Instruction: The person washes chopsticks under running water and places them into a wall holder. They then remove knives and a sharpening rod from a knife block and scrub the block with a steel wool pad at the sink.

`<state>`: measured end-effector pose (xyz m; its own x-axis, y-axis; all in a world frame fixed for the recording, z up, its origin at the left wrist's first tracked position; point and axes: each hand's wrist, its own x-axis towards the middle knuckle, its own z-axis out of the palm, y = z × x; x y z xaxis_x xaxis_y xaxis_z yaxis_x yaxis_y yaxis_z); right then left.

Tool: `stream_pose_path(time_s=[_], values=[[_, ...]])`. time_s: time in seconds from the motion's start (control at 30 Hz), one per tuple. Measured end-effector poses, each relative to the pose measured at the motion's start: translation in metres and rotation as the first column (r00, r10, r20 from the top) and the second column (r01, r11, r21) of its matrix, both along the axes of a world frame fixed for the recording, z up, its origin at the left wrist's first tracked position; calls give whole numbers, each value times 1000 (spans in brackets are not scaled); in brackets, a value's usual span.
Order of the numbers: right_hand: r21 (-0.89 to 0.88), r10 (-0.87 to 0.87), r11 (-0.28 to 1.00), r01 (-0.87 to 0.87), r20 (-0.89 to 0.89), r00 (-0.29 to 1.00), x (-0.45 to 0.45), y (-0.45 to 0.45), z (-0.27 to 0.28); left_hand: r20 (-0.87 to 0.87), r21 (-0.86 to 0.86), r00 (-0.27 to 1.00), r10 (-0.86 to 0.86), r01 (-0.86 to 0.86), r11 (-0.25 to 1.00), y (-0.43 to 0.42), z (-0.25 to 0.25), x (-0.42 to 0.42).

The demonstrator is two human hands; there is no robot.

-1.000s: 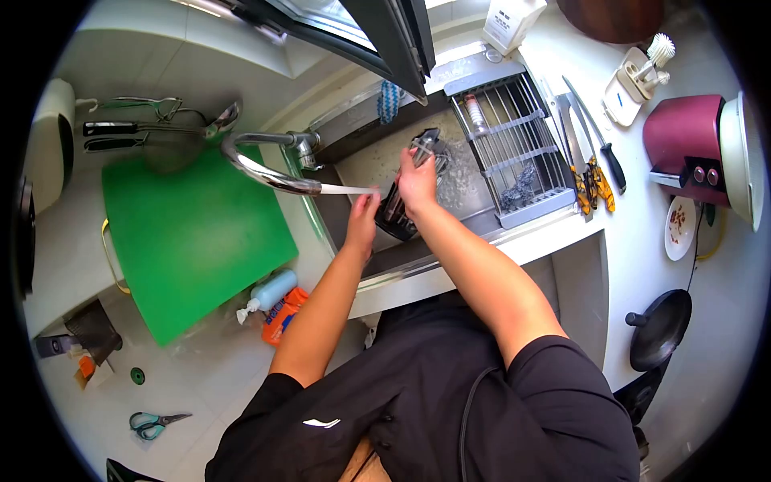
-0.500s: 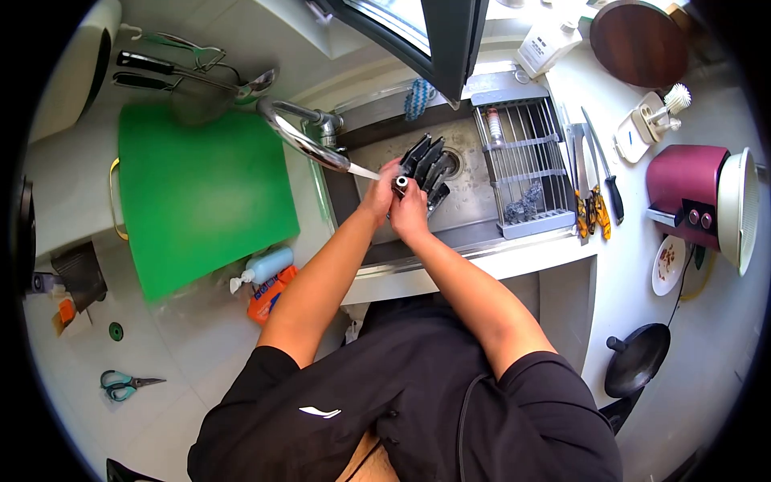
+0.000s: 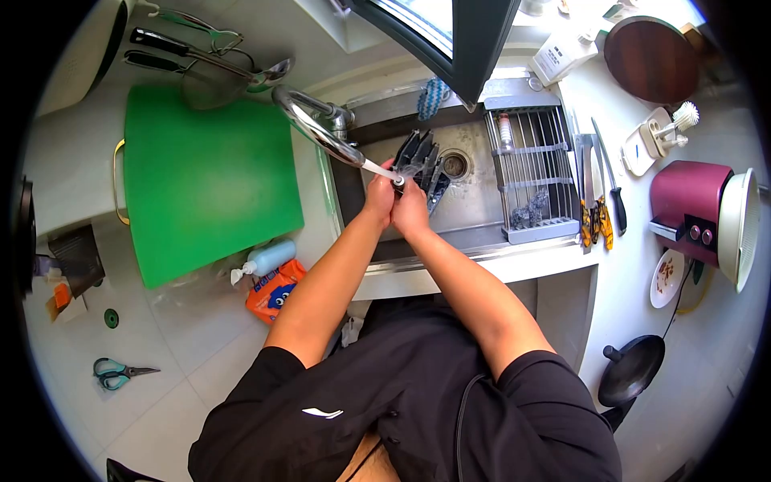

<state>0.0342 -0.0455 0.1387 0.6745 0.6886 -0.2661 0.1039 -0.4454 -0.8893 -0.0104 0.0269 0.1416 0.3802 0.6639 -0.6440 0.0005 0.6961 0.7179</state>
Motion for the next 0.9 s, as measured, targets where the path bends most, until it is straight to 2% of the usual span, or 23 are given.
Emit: stream_pose_path(time_s=[0.23, 0.3, 0.4, 0.63, 0.77, 0.83, 0.87, 0.9], values=[[4, -6, 1000, 6, -6, 1000, 8, -1, 13, 8, 25, 1000, -18, 18, 1000, -2, -1, 4], [-117, 29, 993, -29, -3, 1000, 8, -1, 10, -13, 33, 1000, -24, 24, 999, 0, -5, 4], [-22, -5, 1000, 5, -40, 999, 9, 1, 5, -33, 63, 999, -39, 41, 997, 2, -10, 4], [-49, 27, 998, -26, 20, 999, 12, 0, 18, -34, 130, 999, -28, 32, 991, 4, -14, 5], [-15, 26, 1000, -27, -26, 999, 11, 0, 23, -50, 76, 998, -30, 34, 997, 3, -10, 3], [-33, 22, 999, -23, -36, 999, 12, -2, 11, -245, 257, 967, -73, 138, 956, 7, -10, 8], [-3, 82, 997, -82, 15, 997, 10, -4, 0, -241, 254, 967, -81, 143, 957, 15, -11, 11], [21, 140, 990, -142, 65, 988, 8, -8, -10, -444, 237, 858, -260, 392, 889, 30, -13, 15]])
